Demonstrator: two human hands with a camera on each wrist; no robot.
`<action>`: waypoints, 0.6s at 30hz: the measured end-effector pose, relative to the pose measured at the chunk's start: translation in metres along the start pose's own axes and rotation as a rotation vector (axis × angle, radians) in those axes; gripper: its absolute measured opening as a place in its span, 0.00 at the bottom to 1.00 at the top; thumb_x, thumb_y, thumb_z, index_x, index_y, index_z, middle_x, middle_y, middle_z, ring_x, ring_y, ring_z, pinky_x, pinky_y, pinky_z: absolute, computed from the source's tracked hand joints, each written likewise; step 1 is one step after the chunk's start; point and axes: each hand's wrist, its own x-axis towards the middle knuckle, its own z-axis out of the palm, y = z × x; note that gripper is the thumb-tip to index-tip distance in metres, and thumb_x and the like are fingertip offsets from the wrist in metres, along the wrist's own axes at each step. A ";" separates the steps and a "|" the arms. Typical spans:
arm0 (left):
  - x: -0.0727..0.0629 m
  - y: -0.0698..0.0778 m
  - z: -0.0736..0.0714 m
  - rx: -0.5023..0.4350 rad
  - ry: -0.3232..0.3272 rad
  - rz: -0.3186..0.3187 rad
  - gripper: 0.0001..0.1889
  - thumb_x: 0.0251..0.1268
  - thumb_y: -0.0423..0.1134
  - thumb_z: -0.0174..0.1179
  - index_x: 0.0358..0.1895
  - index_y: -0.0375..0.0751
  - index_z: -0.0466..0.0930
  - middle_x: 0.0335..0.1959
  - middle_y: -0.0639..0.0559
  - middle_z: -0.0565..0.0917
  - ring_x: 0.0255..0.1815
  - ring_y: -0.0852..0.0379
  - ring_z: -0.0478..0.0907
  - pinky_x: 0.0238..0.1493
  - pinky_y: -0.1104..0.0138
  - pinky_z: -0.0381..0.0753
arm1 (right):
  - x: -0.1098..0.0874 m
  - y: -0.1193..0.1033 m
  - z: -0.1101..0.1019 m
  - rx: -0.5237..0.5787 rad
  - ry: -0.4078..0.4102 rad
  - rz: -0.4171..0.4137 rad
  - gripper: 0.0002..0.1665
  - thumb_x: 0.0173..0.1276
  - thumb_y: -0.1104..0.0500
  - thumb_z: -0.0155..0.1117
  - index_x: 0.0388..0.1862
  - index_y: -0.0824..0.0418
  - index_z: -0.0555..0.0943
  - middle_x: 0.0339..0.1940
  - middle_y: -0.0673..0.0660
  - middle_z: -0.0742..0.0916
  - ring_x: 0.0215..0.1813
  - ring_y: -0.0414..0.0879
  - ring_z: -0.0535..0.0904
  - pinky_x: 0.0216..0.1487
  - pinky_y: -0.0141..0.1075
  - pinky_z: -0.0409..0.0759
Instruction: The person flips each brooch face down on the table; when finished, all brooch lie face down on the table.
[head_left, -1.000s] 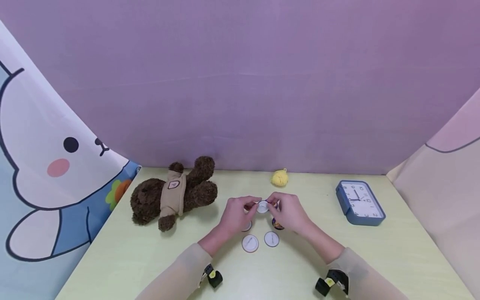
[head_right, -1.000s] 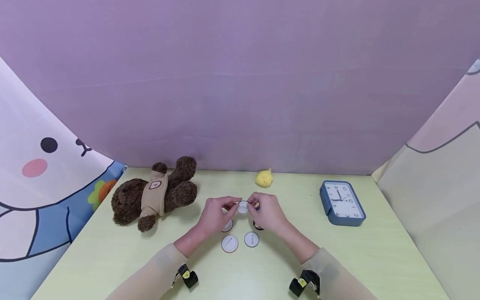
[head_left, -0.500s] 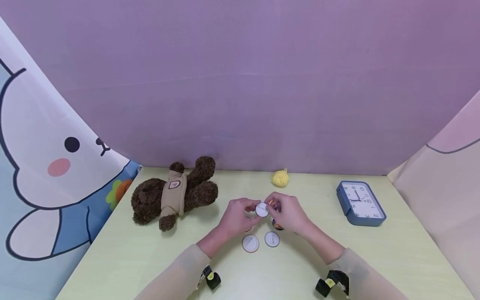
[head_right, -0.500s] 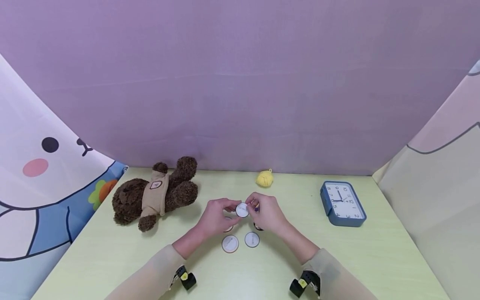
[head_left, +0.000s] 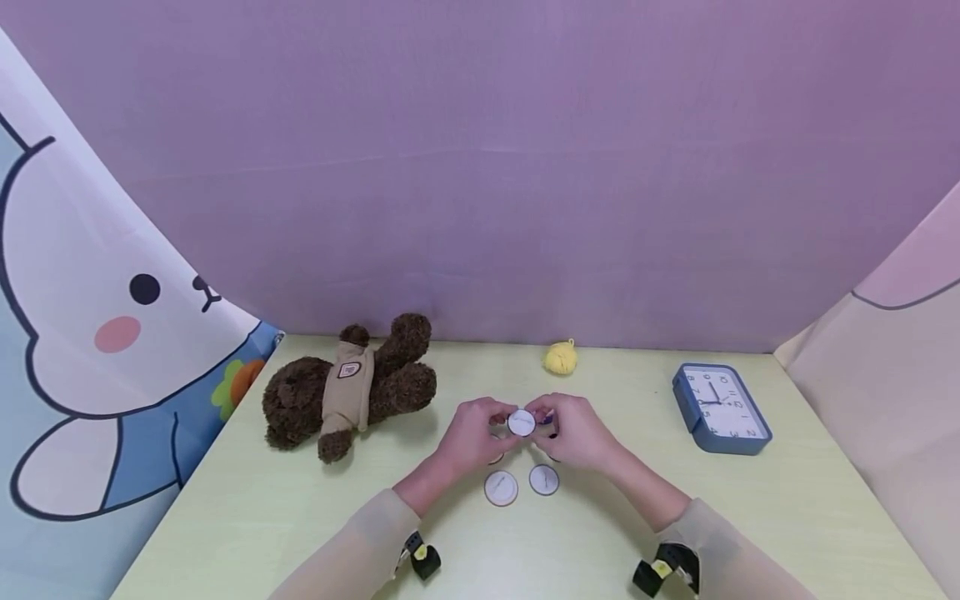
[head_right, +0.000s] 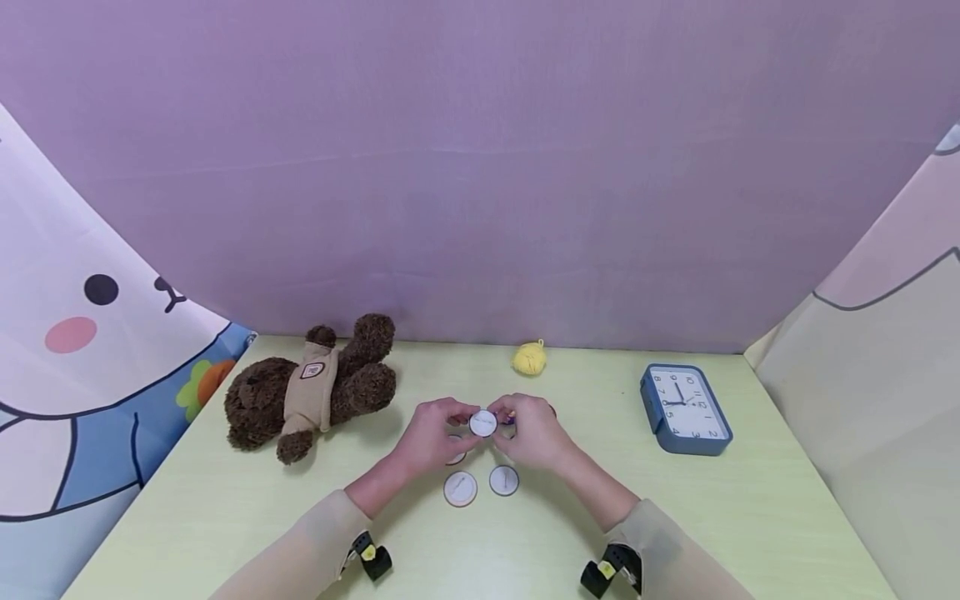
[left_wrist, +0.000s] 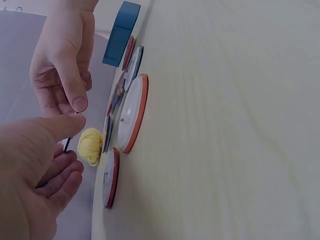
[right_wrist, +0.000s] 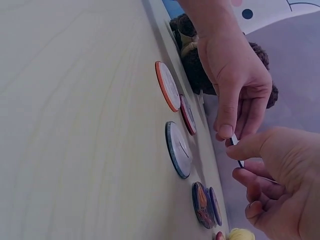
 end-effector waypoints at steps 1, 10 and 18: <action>0.000 0.000 0.000 0.011 -0.005 -0.001 0.18 0.57 0.35 0.80 0.52 0.35 0.91 0.40 0.44 0.92 0.41 0.50 0.89 0.44 0.65 0.90 | 0.000 0.000 0.000 -0.001 0.000 0.000 0.18 0.60 0.67 0.79 0.50 0.63 0.88 0.39 0.55 0.91 0.26 0.38 0.76 0.29 0.27 0.77; -0.002 -0.003 0.002 0.020 -0.047 0.003 0.18 0.61 0.34 0.75 0.54 0.34 0.90 0.41 0.43 0.91 0.43 0.50 0.89 0.46 0.66 0.89 | 0.000 0.002 0.003 -0.013 -0.017 -0.005 0.17 0.61 0.68 0.79 0.50 0.65 0.88 0.39 0.57 0.91 0.27 0.43 0.80 0.30 0.26 0.78; -0.002 -0.004 0.004 0.049 -0.085 -0.012 0.19 0.64 0.37 0.75 0.57 0.33 0.88 0.45 0.43 0.91 0.45 0.50 0.89 0.48 0.66 0.89 | -0.001 0.004 0.006 -0.023 -0.021 -0.018 0.18 0.60 0.68 0.79 0.50 0.66 0.87 0.39 0.55 0.90 0.44 0.54 0.89 0.46 0.46 0.90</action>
